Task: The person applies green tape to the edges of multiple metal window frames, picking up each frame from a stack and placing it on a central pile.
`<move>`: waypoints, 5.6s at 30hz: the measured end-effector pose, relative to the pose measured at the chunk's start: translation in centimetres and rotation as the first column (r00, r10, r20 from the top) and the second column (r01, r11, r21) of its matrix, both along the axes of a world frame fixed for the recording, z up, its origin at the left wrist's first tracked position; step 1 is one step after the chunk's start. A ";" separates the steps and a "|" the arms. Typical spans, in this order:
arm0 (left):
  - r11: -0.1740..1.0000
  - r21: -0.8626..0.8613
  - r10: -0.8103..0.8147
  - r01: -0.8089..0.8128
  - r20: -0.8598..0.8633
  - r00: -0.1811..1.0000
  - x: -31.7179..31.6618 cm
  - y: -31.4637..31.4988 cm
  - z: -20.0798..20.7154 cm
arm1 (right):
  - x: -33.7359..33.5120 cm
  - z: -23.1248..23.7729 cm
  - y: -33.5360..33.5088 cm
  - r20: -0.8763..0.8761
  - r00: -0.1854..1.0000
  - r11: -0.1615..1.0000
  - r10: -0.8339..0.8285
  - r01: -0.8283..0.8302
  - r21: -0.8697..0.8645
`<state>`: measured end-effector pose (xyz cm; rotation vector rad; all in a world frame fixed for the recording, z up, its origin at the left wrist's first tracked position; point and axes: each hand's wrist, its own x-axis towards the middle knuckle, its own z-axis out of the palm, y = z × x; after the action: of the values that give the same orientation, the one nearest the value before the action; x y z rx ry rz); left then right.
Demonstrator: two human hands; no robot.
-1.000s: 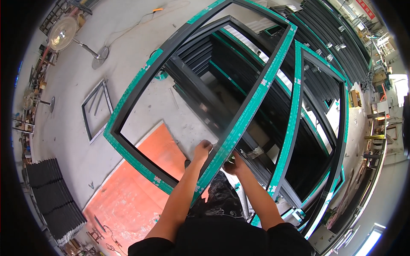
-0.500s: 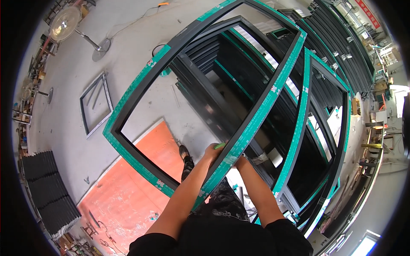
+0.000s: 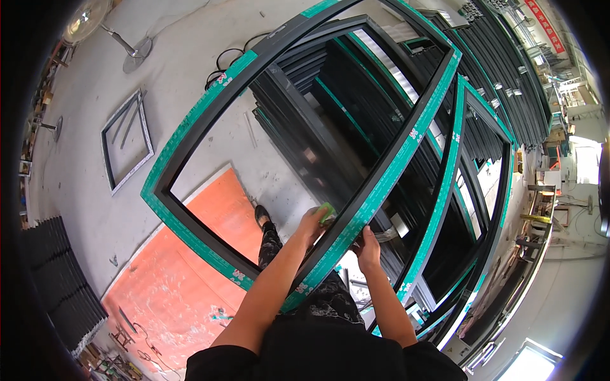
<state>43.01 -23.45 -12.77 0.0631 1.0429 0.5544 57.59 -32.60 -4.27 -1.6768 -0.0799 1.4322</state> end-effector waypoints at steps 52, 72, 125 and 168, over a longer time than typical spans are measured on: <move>-0.117 0.408 0.111 0.905 -0.900 0.420 2.4 -3.1 14.3 | 4.8 6.3 1.4 -0.277 0.822 0.859 0.498 -0.423 0.289; -0.163 0.214 0.186 0.963 -0.952 0.243 3.3 -4.0 14.0 | 5.8 -1.0 -4.0 0.560 0.798 0.949 0.223 -0.309 0.062; 0.735 0.170 -0.631 0.656 -0.183 0.754 0.4 0.1 0.4 | -0.3 -11.0 -1.1 0.918 -0.013 0.717 0.396 -0.620 -0.318; 0.163 0.043 0.404 0.986 -0.914 -0.026 8.1 -4.8 11.9 | 2.3 6.0 -3.9 0.903 0.147 0.737 0.404 -0.637 -0.226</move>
<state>51.14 -28.22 -0.90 2.3458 1.6975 0.2401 59.85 -36.49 1.74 -2.1651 -1.6019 0.5954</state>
